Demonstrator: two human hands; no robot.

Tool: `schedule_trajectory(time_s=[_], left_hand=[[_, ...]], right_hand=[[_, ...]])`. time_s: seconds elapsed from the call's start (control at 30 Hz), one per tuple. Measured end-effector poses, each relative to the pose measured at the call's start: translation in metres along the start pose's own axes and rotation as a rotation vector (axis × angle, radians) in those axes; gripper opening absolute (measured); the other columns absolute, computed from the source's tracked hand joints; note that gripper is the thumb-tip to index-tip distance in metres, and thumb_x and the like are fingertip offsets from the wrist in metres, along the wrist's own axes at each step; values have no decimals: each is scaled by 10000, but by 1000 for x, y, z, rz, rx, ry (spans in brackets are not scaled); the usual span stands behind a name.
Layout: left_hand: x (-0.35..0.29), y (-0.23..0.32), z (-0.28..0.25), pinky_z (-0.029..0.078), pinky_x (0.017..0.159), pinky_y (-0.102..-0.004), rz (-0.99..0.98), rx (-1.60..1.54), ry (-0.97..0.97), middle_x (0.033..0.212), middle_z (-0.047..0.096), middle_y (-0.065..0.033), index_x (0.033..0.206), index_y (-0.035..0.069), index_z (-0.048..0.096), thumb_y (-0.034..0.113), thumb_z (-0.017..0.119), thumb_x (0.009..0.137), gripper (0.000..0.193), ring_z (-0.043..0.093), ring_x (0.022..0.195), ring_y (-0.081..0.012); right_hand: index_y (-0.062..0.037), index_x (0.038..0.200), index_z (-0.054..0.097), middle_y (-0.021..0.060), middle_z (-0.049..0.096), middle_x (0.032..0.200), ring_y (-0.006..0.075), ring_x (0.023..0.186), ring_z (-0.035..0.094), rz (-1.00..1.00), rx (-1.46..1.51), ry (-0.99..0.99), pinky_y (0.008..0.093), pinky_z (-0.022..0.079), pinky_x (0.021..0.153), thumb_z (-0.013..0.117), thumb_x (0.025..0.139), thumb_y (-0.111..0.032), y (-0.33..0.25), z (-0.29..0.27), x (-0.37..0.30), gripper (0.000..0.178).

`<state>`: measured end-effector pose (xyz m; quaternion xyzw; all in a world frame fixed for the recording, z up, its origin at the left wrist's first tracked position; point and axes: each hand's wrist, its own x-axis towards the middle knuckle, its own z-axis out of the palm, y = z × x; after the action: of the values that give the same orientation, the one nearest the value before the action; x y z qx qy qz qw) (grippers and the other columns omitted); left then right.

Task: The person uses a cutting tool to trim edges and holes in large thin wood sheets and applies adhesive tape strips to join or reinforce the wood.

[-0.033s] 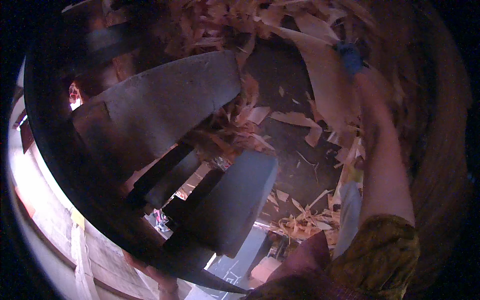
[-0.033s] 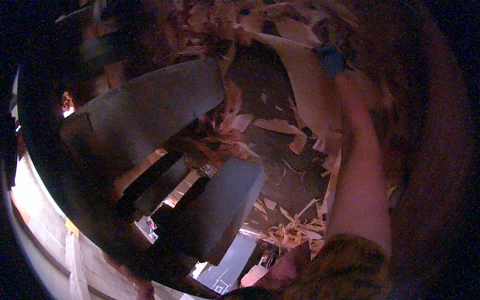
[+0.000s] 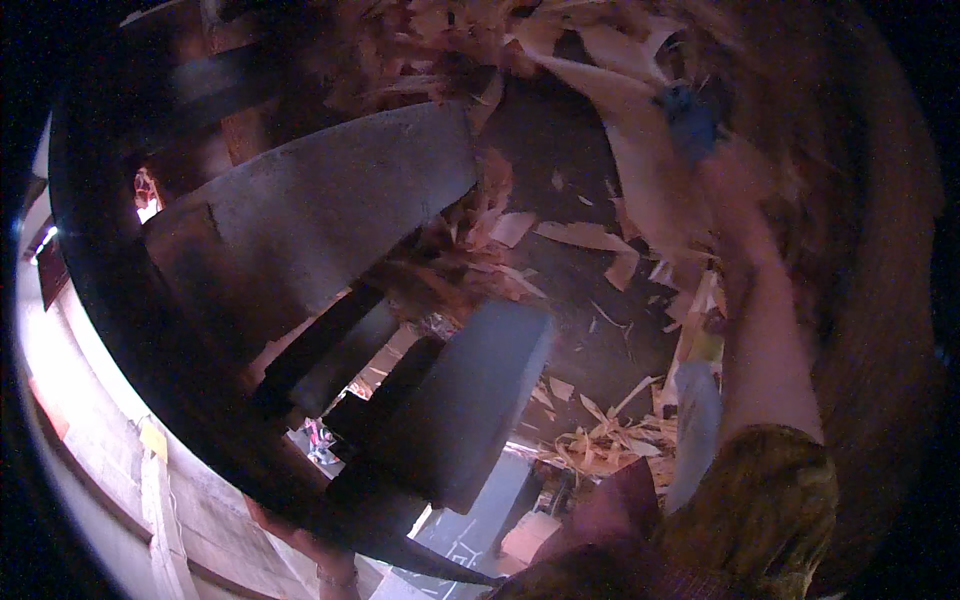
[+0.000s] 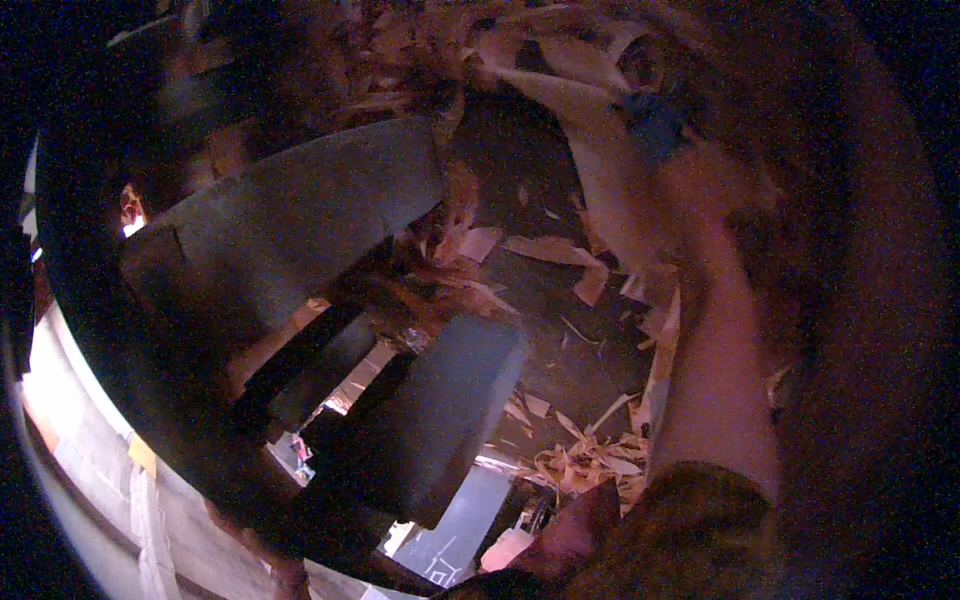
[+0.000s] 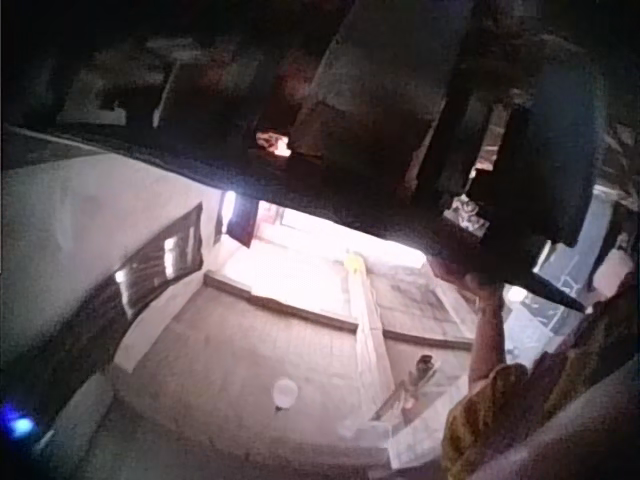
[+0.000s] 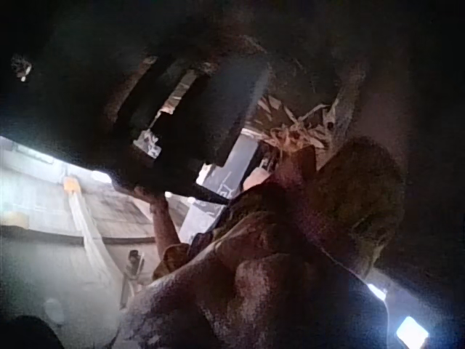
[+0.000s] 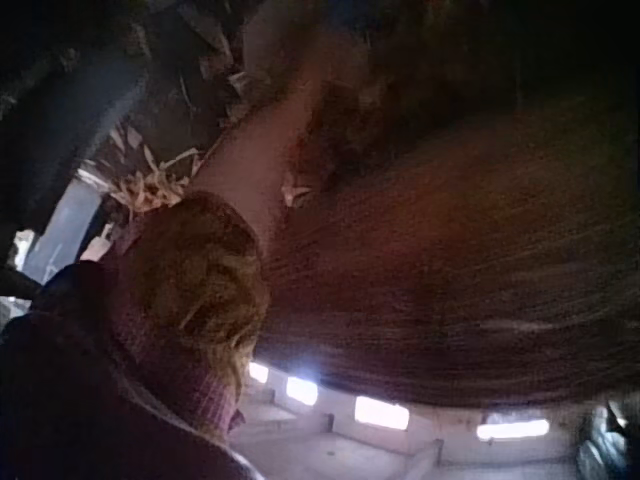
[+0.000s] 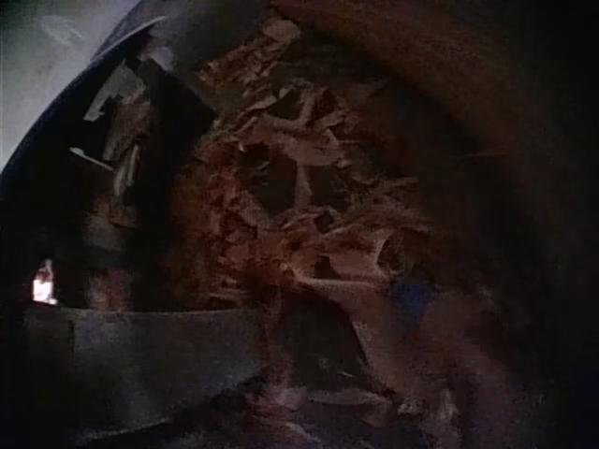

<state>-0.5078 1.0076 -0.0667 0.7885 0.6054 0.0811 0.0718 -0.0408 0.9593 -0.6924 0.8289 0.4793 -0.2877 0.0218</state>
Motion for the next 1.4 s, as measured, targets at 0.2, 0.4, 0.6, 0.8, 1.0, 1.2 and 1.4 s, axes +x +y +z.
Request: schedule_trajectory(time_s=[0.2,0.4,0.6,0.8,1.0,1.2,1.4], left_hand=[[14,8,4,222,1159,-514,162,206,-5,1535,253,-207,1470,17,285,652,351,963,815,244,1428,-367],[6,19,-21,191,1157,-530,167,44,-37,1508,343,-230,1433,-7,406,378,504,937,636,268,1419,-401],[17,35,-53,164,1169,-540,172,106,-92,1505,363,-182,1437,41,412,275,635,805,709,274,1421,-380],[18,30,-73,152,1185,-525,120,-3,-72,1528,341,-118,1446,114,419,298,691,774,748,251,1439,-339],[19,21,-61,146,1188,-522,92,-67,-84,1527,347,-104,1444,128,432,379,709,761,779,263,1436,-316],[29,15,-71,204,1159,-509,66,-152,-109,1465,427,-98,1409,146,479,374,700,782,703,328,1391,-311],[82,55,-101,307,1054,-498,-350,-262,8,1340,525,-134,1230,124,594,247,696,793,465,471,1240,-329]], right_hand=[[-70,1021,549,200,648,961,346,862,646,-90,794,160,403,499,687,507,940,-149,-99,15,-214,121],[-59,1130,580,101,645,905,307,746,602,-246,1165,-140,418,497,704,642,897,-267,-152,-139,-380,318],[-42,1089,614,-2,595,850,141,693,515,224,1269,-190,311,465,622,707,869,-307,-112,-415,-336,357],[-36,957,616,17,593,813,134,699,491,-154,1069,520,306,446,610,715,862,-223,-112,-654,-214,232],[-24,1057,606,197,658,925,328,844,649,-711,69,1263,374,512,731,594,934,-182,-345,-862,-131,201],[-55,1117,567,161,637,1032,356,958,621,-1257,-274,1148,425,510,758,535,938,-146,-627,-876,-21,203],[-142,1176,627,99,675,1084,280,903,684,-1300,-724,637,521,554,669,438,971,-206,-781,-858,0,286]])
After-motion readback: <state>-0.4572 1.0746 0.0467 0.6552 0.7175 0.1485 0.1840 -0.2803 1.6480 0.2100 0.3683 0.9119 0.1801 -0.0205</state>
